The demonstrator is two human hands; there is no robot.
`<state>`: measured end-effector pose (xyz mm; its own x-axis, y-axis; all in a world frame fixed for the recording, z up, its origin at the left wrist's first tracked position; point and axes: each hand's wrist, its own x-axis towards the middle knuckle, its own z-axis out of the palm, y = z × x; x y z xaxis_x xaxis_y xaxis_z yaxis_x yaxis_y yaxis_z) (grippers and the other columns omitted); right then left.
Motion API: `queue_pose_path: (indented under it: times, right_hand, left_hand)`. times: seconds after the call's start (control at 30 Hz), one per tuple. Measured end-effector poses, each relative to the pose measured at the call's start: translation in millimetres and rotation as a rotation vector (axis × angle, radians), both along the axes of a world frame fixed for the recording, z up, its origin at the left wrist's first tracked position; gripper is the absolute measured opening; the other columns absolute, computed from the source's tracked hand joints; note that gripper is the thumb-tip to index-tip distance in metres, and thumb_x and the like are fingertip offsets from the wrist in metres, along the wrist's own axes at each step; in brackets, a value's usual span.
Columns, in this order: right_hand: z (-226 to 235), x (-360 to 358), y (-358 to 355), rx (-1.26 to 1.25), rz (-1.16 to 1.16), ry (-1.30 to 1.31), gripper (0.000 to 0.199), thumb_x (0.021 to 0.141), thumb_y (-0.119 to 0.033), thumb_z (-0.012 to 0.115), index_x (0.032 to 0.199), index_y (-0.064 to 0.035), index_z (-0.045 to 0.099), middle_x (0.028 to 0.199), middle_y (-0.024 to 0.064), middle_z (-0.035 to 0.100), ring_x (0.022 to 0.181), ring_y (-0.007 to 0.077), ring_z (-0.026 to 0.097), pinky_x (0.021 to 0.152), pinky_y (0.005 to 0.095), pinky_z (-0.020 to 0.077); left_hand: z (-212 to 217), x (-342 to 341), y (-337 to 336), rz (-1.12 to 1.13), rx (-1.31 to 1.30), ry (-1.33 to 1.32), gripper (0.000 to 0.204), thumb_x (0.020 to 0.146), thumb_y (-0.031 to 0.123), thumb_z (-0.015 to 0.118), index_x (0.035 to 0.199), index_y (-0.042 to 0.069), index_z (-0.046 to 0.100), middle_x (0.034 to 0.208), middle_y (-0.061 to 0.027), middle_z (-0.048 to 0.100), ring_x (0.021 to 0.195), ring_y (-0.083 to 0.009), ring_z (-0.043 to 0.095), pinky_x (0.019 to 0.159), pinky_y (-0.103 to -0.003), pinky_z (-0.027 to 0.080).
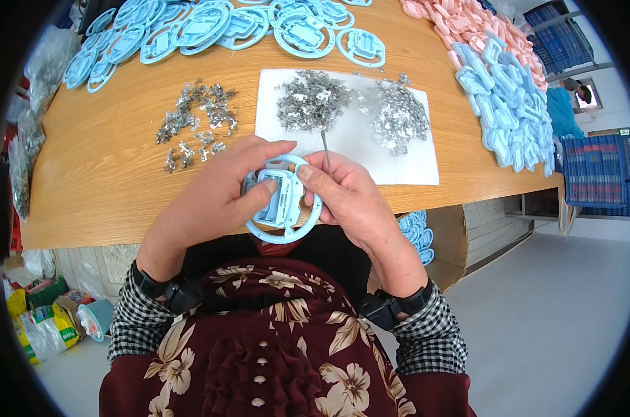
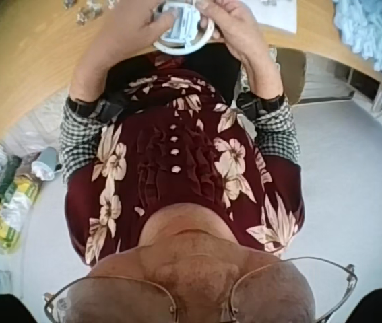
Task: Assembling small silver metal decorative pieces into circular blue plastic ring bases using a small hand tool.
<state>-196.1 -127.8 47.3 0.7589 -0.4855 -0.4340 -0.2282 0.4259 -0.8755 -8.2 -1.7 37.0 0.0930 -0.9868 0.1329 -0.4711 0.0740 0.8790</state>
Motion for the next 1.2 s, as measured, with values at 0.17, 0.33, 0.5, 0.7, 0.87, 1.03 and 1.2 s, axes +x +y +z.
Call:
queue_pose_path:
  times: [0.17, 0.33, 0.5, 0.7, 0.87, 1.03, 1.2]
  right_hand:
    - [4, 0, 3, 0.002, 0.004, 0.031, 0.025, 0.104, -0.028, 0.059, 0.108, -0.0037, 0.062, 0.074, -0.0025, 0.059, 0.055, 0.0004, 0.045, 0.046, 0.0161, 0.0316]
    - [6, 2, 5, 0.025, -0.052, -0.036, 0.031, 0.106, -0.033, 0.054, 0.107, -0.0035, 0.062, 0.071, -0.0024, 0.056, 0.053, 0.0022, 0.042, 0.046, 0.0193, 0.0305]
    - [14, 12, 9, -0.312, -0.004, -0.094, 0.028, 0.099, -0.021, 0.066, 0.118, -0.0017, 0.060, 0.070, -0.0062, 0.051, 0.059, 0.0009, 0.042, 0.053, 0.0191, 0.0319]
    - [18, 21, 7, -0.489, 0.061, -0.010, 0.029, 0.091, -0.010, 0.074, 0.113, -0.0035, 0.057, 0.064, -0.0066, 0.049, 0.060, 0.0008, 0.044, 0.058, 0.0212, 0.0357]
    - [17, 22, 0, -0.443, 0.091, -0.027, 0.024, 0.088, -0.009, 0.077, 0.101, -0.0062, 0.057, 0.072, -0.0066, 0.058, 0.062, -0.0002, 0.046, 0.059, 0.0184, 0.0343]
    - [19, 18, -7, -0.283, 0.121, -0.061, 0.023, 0.091, -0.013, 0.074, 0.100, -0.0026, 0.056, 0.071, -0.0004, 0.062, 0.069, 0.0039, 0.059, 0.068, 0.0215, 0.0452]
    - [23, 7, -6, -0.180, 0.062, -0.021, 0.031, 0.095, -0.020, 0.072, 0.113, 0.0032, 0.062, 0.083, 0.0020, 0.067, 0.070, 0.0051, 0.060, 0.069, 0.0216, 0.0469]
  left_hand:
    - [0, -11, 4, -0.013, -0.058, -0.088, 0.047, 0.092, 0.009, 0.057, 0.137, -0.001, 0.053, 0.116, -0.0178, 0.059, 0.104, -0.0330, 0.060, 0.090, -0.039, 0.049]
    - [-11, -10, 0, 0.051, -0.084, 0.045, 0.037, 0.102, 0.013, 0.046, 0.134, -0.002, 0.055, 0.113, -0.0142, 0.062, 0.100, -0.0259, 0.063, 0.088, -0.037, 0.050]
    - [-17, -2, 3, 0.062, 0.180, 0.931, 0.039, 0.108, 0.022, 0.039, 0.131, -0.003, 0.057, 0.103, -0.0088, 0.066, 0.087, -0.0151, 0.063, 0.078, -0.029, 0.052]
    - [-2, -6, 3, 0.031, 0.252, 0.943, 0.040, 0.108, 0.029, 0.042, 0.126, -0.001, 0.061, 0.086, -0.0053, 0.065, 0.076, -0.0120, 0.062, 0.067, -0.025, 0.051]
    - [-9, -14, 5, 0.009, 0.231, 1.066, 0.039, 0.107, 0.032, 0.045, 0.122, 0.000, 0.062, 0.086, -0.0056, 0.065, 0.073, -0.0119, 0.061, 0.062, -0.025, 0.050]
    - [-13, -11, 8, -0.083, 0.251, 1.317, 0.043, 0.106, 0.034, 0.048, 0.130, -0.001, 0.057, 0.100, -0.0153, 0.069, 0.082, -0.0209, 0.069, 0.066, -0.028, 0.056]
    - [-30, -11, 5, -0.281, 0.237, 1.646, 0.049, 0.106, 0.037, 0.046, 0.135, -0.002, 0.054, 0.116, -0.0276, 0.067, 0.089, -0.0337, 0.073, 0.067, -0.036, 0.062]
